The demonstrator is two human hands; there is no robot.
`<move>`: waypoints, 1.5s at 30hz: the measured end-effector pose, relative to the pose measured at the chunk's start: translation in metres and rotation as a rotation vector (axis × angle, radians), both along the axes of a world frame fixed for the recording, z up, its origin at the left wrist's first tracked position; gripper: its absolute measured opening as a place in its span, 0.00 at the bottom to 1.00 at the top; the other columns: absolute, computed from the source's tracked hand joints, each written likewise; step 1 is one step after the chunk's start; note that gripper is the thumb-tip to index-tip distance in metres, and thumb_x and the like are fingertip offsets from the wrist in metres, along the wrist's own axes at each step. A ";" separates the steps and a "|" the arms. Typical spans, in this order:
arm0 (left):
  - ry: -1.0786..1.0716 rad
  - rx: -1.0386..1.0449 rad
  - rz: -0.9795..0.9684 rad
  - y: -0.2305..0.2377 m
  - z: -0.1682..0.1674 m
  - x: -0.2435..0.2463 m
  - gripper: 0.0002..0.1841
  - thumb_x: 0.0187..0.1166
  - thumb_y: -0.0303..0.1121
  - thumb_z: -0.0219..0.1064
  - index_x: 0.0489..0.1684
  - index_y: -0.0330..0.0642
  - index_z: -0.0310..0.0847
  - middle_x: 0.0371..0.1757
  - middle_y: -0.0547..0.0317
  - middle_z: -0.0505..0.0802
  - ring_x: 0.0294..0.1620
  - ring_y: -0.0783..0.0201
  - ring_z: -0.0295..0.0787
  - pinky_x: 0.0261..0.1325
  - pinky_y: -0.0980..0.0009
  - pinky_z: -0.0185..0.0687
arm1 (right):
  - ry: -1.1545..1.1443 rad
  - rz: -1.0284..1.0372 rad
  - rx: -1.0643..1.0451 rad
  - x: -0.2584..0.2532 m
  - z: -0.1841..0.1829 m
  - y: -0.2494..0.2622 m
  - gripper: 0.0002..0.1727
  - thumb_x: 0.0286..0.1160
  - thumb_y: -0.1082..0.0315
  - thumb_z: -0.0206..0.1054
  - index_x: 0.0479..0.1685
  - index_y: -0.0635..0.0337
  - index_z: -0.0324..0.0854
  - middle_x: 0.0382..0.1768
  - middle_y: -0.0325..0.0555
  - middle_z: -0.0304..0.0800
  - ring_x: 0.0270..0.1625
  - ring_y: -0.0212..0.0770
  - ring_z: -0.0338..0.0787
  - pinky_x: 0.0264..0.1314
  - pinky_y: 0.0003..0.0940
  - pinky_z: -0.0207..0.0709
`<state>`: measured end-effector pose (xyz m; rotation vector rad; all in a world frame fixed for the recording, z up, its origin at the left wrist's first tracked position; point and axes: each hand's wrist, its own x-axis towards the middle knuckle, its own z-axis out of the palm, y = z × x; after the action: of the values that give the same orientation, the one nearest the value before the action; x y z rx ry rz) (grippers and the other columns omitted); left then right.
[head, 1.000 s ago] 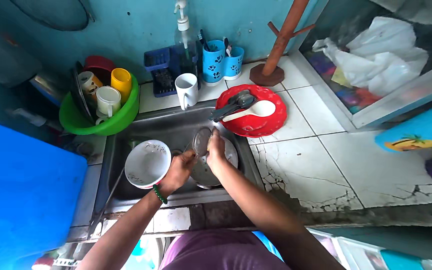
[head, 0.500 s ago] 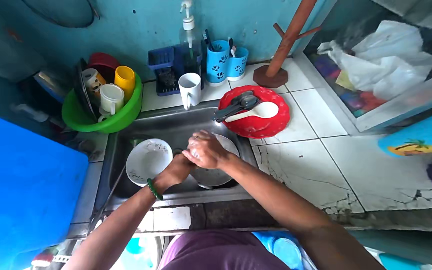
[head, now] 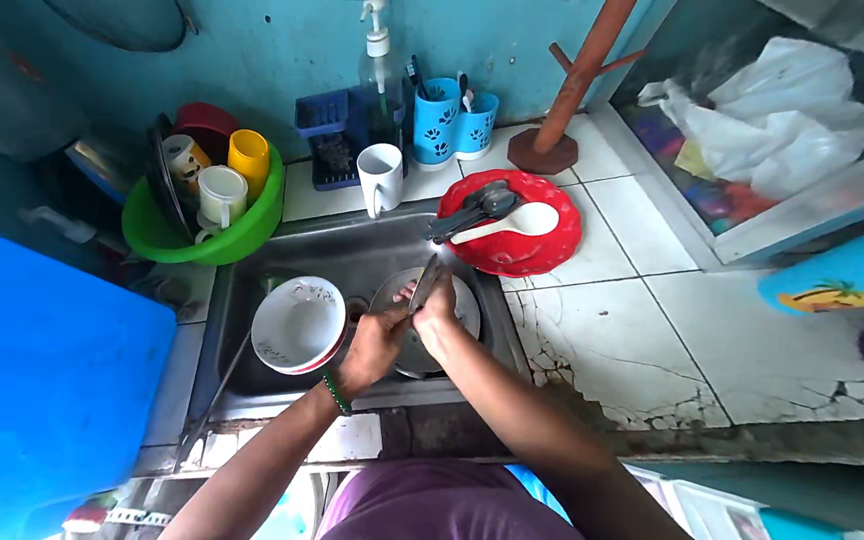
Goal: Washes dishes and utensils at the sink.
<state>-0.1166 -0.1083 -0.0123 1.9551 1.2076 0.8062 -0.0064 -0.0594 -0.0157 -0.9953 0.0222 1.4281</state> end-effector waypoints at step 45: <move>-0.511 -0.878 0.250 0.022 0.012 0.009 0.18 0.83 0.14 0.51 0.69 0.36 0.65 0.23 0.64 0.74 0.11 0.77 0.63 0.14 0.83 0.65 | -1.548 0.370 0.985 0.044 -0.047 0.005 0.09 0.74 0.84 0.65 0.46 0.76 0.90 0.51 0.67 0.91 0.54 0.58 0.93 0.62 0.48 0.86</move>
<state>-0.1075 -0.0860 0.0000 0.8405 1.2038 0.6680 0.0378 -0.0543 -0.0626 -0.9916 -1.8563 0.4589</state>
